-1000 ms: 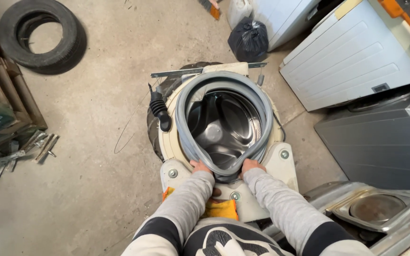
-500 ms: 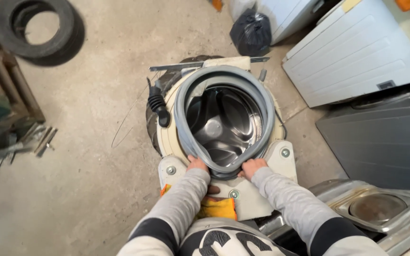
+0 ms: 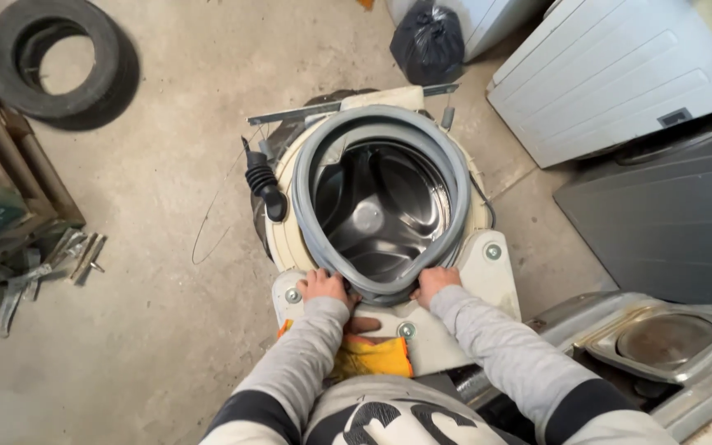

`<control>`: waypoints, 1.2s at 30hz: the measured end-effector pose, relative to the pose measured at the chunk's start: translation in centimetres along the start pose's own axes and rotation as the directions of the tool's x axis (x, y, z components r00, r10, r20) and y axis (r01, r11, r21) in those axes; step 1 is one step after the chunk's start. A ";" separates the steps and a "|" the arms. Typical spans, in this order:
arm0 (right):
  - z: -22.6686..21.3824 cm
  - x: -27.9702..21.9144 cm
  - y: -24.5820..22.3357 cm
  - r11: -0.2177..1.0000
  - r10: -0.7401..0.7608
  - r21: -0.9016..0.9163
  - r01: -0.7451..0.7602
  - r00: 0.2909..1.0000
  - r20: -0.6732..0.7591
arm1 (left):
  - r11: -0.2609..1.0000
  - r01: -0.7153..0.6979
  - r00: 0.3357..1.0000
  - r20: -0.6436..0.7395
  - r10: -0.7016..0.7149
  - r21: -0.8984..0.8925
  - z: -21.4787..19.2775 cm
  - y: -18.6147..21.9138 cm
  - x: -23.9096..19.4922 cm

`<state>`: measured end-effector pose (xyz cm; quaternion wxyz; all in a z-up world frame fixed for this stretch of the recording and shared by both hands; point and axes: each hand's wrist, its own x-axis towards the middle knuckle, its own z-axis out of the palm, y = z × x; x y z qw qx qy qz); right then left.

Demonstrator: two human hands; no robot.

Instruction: The person installs a gray rubber door seal onto the front of a washing machine drum. They align the seal with the drum opening and press it into place by hand, working around the circumference to secure it.

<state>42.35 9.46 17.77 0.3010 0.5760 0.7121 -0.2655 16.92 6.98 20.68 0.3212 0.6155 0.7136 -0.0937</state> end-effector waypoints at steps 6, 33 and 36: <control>-2.1 -3.5 -3.2 0.993 0.101 0.070 -0.096 0.993 -0.067 | 0.998 0.038 0.999 0.017 -0.039 0.055 0.9 -0.1 -0.2; 0.1 -2.5 -4.2 0.961 0.176 0.231 -0.154 0.981 -0.078 | 0.979 0.043 0.999 -0.010 -0.046 -0.199 3.5 -4.1 3.3; -0.4 -2.3 -4.3 0.957 0.180 0.247 -0.152 0.979 -0.096 | 0.892 0.169 0.980 -0.027 -0.198 -0.418 5.0 -4.5 4.4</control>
